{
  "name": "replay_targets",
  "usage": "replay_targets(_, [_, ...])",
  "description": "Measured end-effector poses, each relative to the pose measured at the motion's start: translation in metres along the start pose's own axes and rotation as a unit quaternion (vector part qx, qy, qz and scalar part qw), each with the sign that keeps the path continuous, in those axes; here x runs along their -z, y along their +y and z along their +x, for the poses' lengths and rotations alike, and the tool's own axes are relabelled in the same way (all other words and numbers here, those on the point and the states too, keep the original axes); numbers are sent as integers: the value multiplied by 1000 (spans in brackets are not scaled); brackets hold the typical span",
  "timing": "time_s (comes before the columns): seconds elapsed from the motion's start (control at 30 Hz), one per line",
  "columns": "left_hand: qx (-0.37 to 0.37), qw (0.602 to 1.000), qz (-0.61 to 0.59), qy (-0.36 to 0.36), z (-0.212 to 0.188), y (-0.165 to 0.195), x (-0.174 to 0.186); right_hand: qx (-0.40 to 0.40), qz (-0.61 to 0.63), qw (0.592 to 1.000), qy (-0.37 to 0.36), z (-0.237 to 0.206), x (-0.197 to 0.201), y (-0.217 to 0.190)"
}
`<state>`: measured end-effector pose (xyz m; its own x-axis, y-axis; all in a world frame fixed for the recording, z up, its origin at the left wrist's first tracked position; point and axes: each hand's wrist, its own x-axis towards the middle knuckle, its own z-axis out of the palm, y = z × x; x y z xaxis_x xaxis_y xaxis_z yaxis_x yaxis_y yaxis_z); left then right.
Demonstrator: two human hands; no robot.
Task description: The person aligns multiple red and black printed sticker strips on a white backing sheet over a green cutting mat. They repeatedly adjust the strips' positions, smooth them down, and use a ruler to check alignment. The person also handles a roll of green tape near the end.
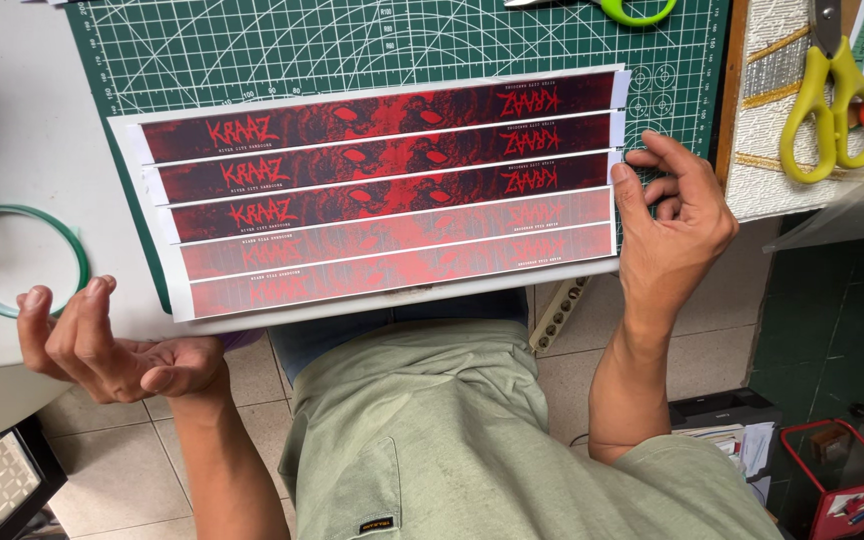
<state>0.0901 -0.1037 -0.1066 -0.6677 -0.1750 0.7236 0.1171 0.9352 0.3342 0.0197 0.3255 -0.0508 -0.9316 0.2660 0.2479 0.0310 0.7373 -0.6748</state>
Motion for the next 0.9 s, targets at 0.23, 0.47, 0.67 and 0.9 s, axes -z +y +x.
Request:
replay_targets(0.23, [45, 997, -57, 41, -2, 5, -6, -5, 85, 996, 10, -5, -1, 14])
replay_targets(0.47, [34, 999, -18, 13, 14, 7, -5, -70, 52, 996, 27, -5, -11, -7])
replay_targets(0.67, [39, 999, -18, -16, 23, 14, -1, -20, 75, 997, 20, -3, -8, -26])
replay_targets(0.9, [41, 999, -34, 3, 26, 16, 1, -22, 68, 997, 25, 2, -4, -34])
